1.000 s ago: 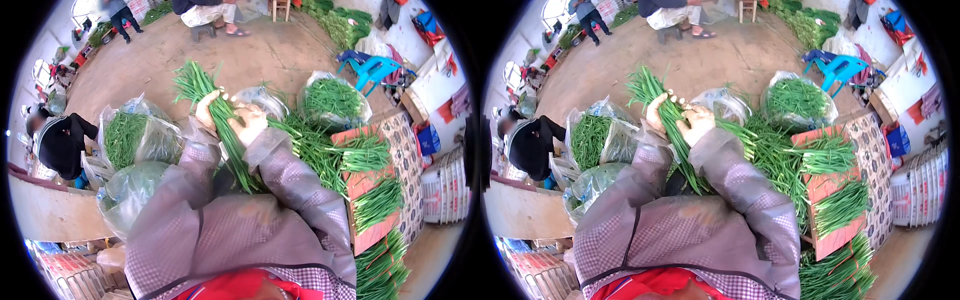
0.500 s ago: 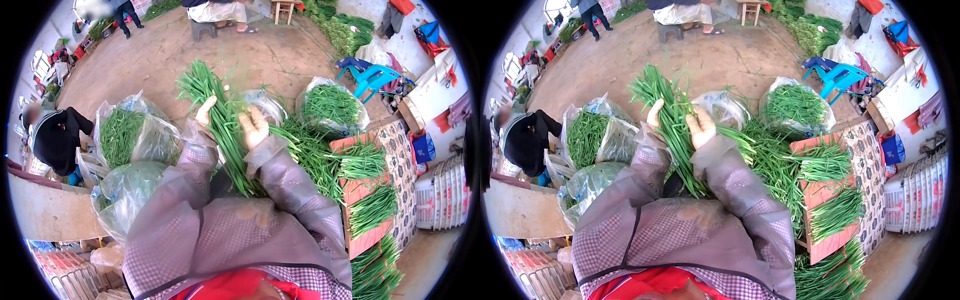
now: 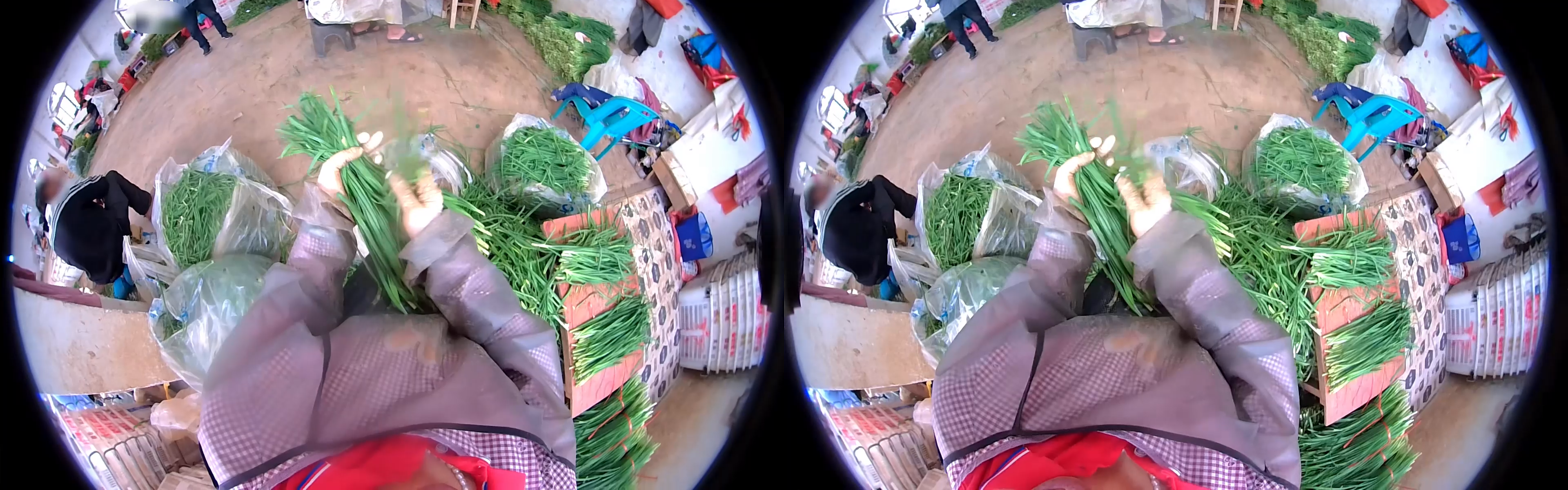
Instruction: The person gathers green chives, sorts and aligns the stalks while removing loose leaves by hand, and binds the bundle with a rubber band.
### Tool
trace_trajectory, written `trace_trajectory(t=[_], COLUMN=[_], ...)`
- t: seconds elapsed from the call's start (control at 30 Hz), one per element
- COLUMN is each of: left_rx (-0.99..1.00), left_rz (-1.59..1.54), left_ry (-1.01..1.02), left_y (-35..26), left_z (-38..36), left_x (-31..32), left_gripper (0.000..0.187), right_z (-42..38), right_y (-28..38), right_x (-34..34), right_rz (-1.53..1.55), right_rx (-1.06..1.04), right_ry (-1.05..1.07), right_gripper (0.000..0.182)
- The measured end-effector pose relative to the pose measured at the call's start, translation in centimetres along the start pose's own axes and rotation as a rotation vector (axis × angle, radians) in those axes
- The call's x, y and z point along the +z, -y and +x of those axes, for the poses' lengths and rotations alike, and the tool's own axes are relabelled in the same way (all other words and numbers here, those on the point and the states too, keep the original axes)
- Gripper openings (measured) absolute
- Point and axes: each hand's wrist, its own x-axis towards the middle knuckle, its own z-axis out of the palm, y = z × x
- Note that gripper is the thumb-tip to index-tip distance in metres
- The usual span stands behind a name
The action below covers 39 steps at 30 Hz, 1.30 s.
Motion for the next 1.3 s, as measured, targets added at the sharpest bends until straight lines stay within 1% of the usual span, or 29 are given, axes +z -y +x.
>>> trace_trajectory(t=[0.03, 0.07, 0.1, 0.13, 0.17, 0.2, 0.27, 0.3, 0.33, 0.4, 0.47, 0.5, 0.53, 0.6, 0.67, 0.73, 0.8, 0.83, 0.87, 0.93, 1.0, 1.07, 1.1, 1.13, 1.2, 1.23, 1.27, 1.3], left_rx=[0.035, 0.025, 0.058, 0.092, 0.138, 0.133, 0.069, 0.107, 0.095, 0.052, 0.05, -0.003, 0.085, 0.123, 0.151, 0.166, 0.145, 0.143, 0.142, 0.14, 0.189, 0.184, 0.178, 0.175, 0.136, 0.137, 0.183, 0.237], left_rz=[-0.042, -0.042, -0.057, -0.071, -0.086, -0.11, -0.206, -0.233, -0.238, -0.222, -0.286, -0.342, -0.346, -0.313, -0.262, -0.238, -0.235, -0.22, -0.205, -0.22, -0.219, -0.199, -0.185, -0.179, -0.256, -0.251, -0.235, -0.215], left_ry=[-0.061, -0.064, -0.12, -0.174, -0.258, -0.181, 0.134, 0.161, 0.116, 0.206, 0.207, 0.26, 0.249, 0.209, 0.171, 0.178, 0.146, 0.223, 0.3, 0.262, 0.117, 0.111, 0.105, 0.105, 0.195, 0.196, 0.172, 0.147], left_y=[0.3, 0.3, 0.3, 0.5, 0.9, 0.9, 0.5, 0.2, -0.2, -0.9, -0.9, -1.3, -1.2, -1.8, -2.5, -3.0, -3.2, -3.0, -3.0, -2.6, -2.4, -2.5, -2.6, -2.5, -1.9, -1.5, -1.5, -2.0], left_z=[-0.4, -0.6, -0.8, -0.9, -0.9, -0.5, 0.8, 1.7, 1.9, 2.8, 3.1, 3.1, 3.0, 3.2, 3.3, 3.3, 3.1, 3.0, 2.9, 2.5, 2.4, 2.4, 2.4, 2.2, 2.1, 2.5, 2.7, 2.8], left_x=[0.9, 1.6, 2.2, 2.5, 2.5, 1.5, -1.5, -3.6, -4.7, -6.8, -7.3, -7.4, -7.5, -9.1, -10.8, -11.5, -11.8, -11.9, -11.9, -11.2, -10.6, -10.5, -10.6, -10.3, -9.1, -9.6, -10.1, -10.5], left_gripper=[0.032, 0.032, 0.027, 0.023, 0.02, 0.018, 0.017, 0.018, 0.006, 0.005, 0.007, 0.008, 0.01, 0.011, 0.013, 0.013, 0.011, 0.01, 0.018, 0.016, 0.008, 0.008, 0.008, 0.008, 0.01, 0.01, 0.011, 0.013], right_z=[0.1, 0.2, 0.2, 0.2, 0.1, -0.1, -0.7, -1.3, -1.9, -3.1, -4.8, -5.7, -6.6, -9.0, -11.1, -12.5, -13.0, -13.3, -13.5, -13.0, -12.9, -11.1, -10.3, -9.5, -8.2, -7.8, -7.1, -6.8], right_y=[0.7, 1.5, 3.0, 4.8, 6.0, 7.2, 9.8, 10.9, 12.0, 14.1, 16.2, 17.7, 19.3, 22.4, 25.8, 28.1, 27.7, 26.3, 24.7, 21.0, 17.8, 16.2, 16.1, 15.8, 14.3, 13.9, 13.4, 12.1], right_x=[-0.6, -1.7, -1.9, -2.0, -2.6, -3.4, -6.1, -7.5, -8.9, -11.5, -14.1, -16.0, -18.0, -21.1, -23.8, -25.4, -25.6, -25.3, -24.9, -24.9, -23.9, -22.5, -20.9, -19.5, -17.9, -17.0, -16.0, -15.6], right_rz=[-0.041, -0.02, 0.133, 0.288, 0.261, 0.233, 0.556, 0.616, 0.673, 0.678, 0.693, 0.658, 0.624, 0.511, 0.485, 0.45, 0.417, 0.27, 0.123, -0.629, -1.803, -1.666, -1.33, -1.128, -1.016, -0.943, -0.864, -0.799], right_rx=[-0.012, 0.084, 0.197, 0.307, 0.283, 0.258, 0.363, 0.329, 0.29, 0.18, 0.036, -0.03, -0.097, -0.186, -0.302, -0.396, -0.403, -0.251, -0.095, 0.448, 0.364, 0.271, 0.21, 0.152, 0.065, 0.08, 0.091, 0.052], right_ry=[-0.021, -0.08, -0.129, -0.176, -0.137, -0.101, -0.032, 0.041, 0.115, 0.234, 0.172, 0.155, 0.143, 0.001, -0.051, -0.115, -0.11, -0.309, -0.501, -0.125, 0.359, 0.243, 0.172, 0.189, 0.198, 0.161, 0.138, 0.103], right_gripper=[0.024, 0.015, 0.01, 0.01, 0.017, 0.024, 0.03, 0.034, 0.037, 0.04, 0.041, 0.04, 0.039, 0.035, 0.031, 0.029, 0.027, 0.027, 0.027, 0.031, 0.042, 0.048, 0.04, 0.033, 0.024, 0.021, 0.019, 0.016])
